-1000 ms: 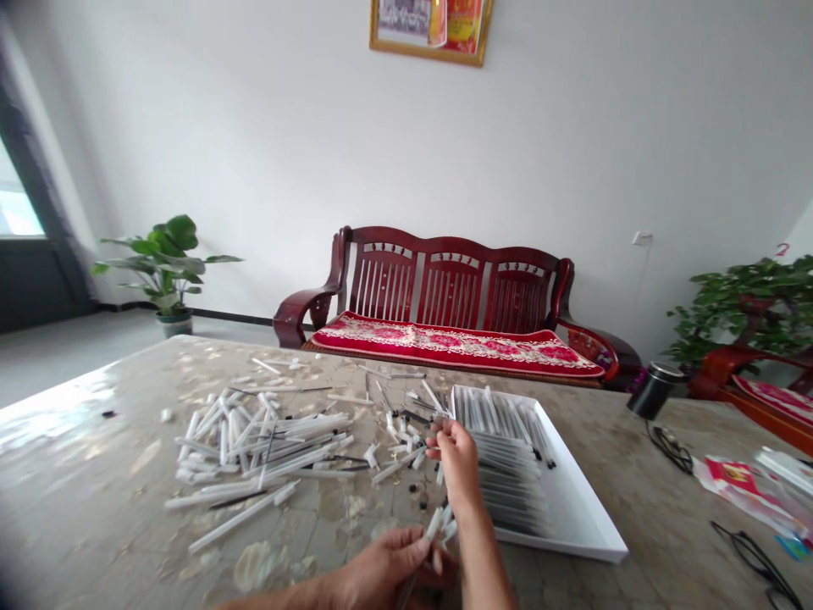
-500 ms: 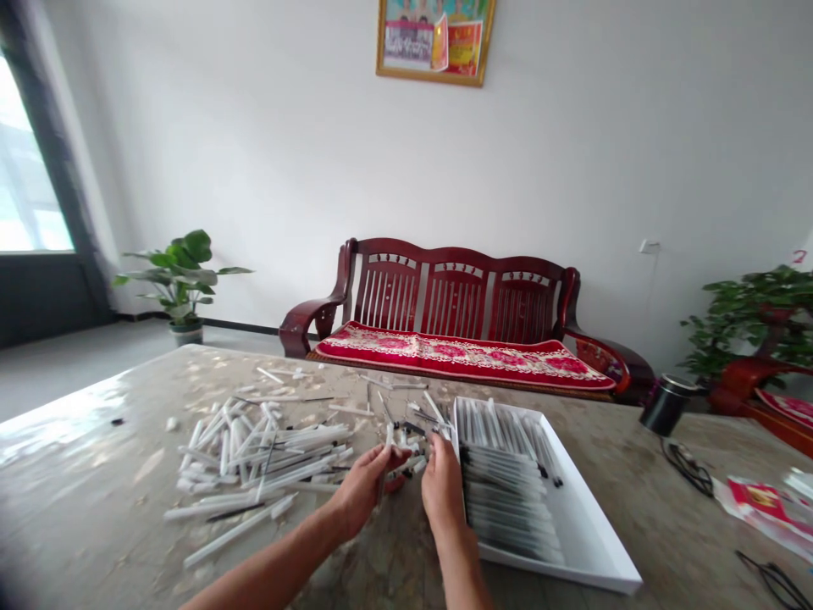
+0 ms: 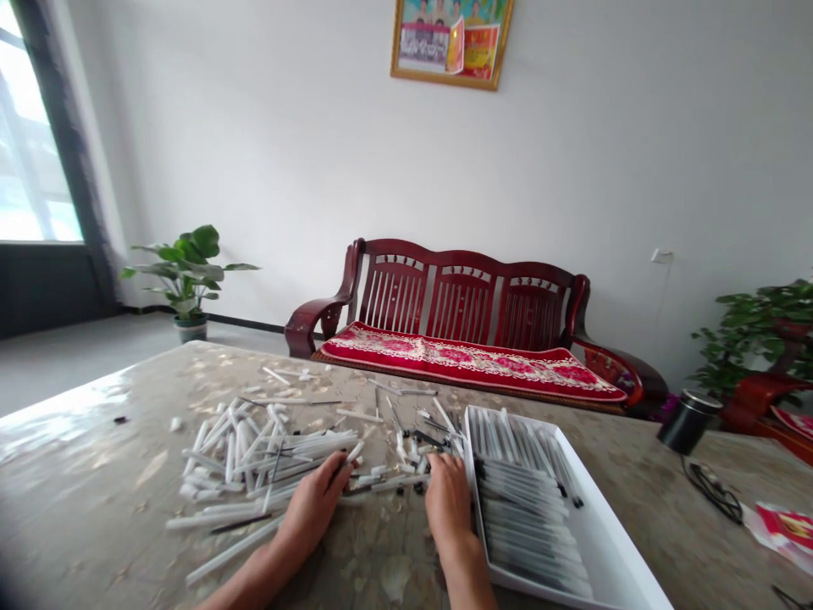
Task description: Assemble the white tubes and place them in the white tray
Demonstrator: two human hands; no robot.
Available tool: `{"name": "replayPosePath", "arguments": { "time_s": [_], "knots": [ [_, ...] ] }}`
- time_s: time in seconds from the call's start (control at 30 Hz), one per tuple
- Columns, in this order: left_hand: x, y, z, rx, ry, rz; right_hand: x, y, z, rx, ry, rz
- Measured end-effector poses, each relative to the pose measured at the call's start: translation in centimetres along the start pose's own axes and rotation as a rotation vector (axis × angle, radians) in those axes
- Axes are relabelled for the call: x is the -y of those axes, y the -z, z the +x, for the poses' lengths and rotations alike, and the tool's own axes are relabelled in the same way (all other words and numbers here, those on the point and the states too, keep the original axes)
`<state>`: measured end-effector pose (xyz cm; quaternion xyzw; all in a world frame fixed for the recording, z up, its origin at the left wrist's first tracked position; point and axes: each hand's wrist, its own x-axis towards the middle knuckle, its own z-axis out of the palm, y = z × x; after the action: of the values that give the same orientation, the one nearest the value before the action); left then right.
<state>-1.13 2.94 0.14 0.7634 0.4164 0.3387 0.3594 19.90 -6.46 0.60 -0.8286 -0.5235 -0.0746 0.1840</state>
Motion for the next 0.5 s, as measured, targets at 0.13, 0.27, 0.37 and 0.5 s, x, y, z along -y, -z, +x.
{"name": "replayPosePath", "arguments": {
  "time_s": [0.13, 0.27, 0.37, 0.5],
  "knots": [
    [-0.3, 0.2, -0.7, 0.085, -0.079, 0.228, -0.2, 0.4, 0.0, 0.049, -0.015, -0.038],
    [-0.6, 0.0, -0.8, 0.123, -0.173, 0.302, -0.1, 0.9, 0.0, 0.065, -0.016, -0.056],
    [-0.8, 0.0, -0.8, 0.133, -0.189, 0.321, 0.1, 1.2, 0.0, 0.084, -0.012, -0.058],
    [-0.8, 0.1, -0.8, 0.112, -0.174, 0.278, 0.4, 1.3, -0.1, 0.092, -0.05, -0.099]
  ]
}}
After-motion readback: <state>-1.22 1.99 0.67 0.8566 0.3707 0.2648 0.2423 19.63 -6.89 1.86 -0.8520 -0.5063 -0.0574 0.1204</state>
